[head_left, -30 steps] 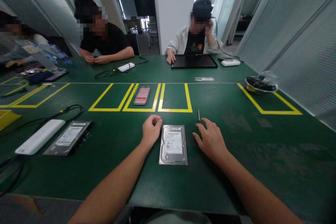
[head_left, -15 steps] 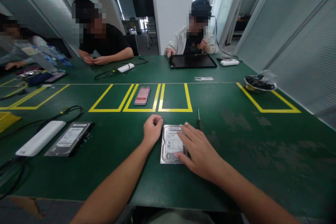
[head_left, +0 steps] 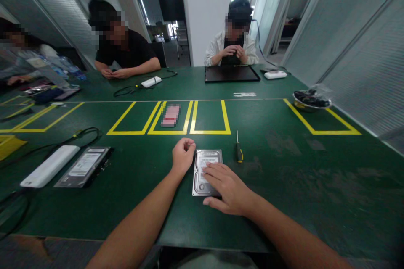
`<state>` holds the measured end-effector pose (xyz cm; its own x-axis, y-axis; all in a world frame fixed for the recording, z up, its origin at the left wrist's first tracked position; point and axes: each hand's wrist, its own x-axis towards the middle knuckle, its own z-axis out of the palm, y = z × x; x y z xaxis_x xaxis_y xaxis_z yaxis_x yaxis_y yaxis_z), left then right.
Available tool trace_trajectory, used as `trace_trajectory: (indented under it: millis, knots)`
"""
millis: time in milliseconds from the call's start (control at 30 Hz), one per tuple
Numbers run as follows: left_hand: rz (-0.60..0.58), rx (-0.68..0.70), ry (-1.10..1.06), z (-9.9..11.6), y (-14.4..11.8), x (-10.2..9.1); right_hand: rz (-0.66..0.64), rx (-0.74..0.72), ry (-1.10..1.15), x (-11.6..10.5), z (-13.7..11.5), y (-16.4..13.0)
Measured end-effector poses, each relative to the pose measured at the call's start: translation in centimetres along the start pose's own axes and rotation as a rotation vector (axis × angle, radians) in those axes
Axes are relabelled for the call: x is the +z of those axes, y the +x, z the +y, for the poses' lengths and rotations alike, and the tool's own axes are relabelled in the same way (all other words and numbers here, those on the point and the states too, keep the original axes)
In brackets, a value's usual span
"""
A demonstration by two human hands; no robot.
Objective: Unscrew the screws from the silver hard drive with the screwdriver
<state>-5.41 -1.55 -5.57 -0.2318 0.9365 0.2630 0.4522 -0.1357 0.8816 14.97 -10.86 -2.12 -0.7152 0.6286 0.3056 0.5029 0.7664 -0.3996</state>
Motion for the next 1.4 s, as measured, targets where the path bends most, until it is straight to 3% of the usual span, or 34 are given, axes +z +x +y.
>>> trace_trajectory:
  millis: [300,500,600,767,900,1000,1167,1400]
  knots:
    - [0.085,0.048,-0.081,0.6,0.2,-1.3,-0.030,-0.014,-0.022,-0.1,0.0,-0.1]
    - [0.206,0.077,-0.105,1.0,0.5,-4.5,-0.038,-0.013,-0.040,-0.3,-0.1,-0.2]
    - [0.215,0.075,0.075,0.6,0.4,-7.7,-0.049,-0.012,-0.053,-0.3,-0.2,-0.2]
    - [0.169,0.090,0.675,-1.6,0.3,-14.2,-0.065,-0.013,-0.071,-0.4,-0.3,-0.2]
    - [0.147,-0.052,1.057,-4.0,-0.3,-18.8,-0.072,-0.014,-0.079,-0.4,-0.3,-0.3]
    - [0.164,-0.175,1.227,-5.1,-1.1,-21.3,-0.071,-0.014,-0.085,-0.4,-0.5,-0.3]
    - [0.189,-0.312,1.345,-6.3,-1.9,-23.5,-0.074,-0.010,-0.084,-0.4,-0.7,-0.4]
    - [0.164,-0.330,1.362,-6.9,-2.1,-23.6,-0.077,-0.011,-0.078,-0.4,-0.5,-0.3]
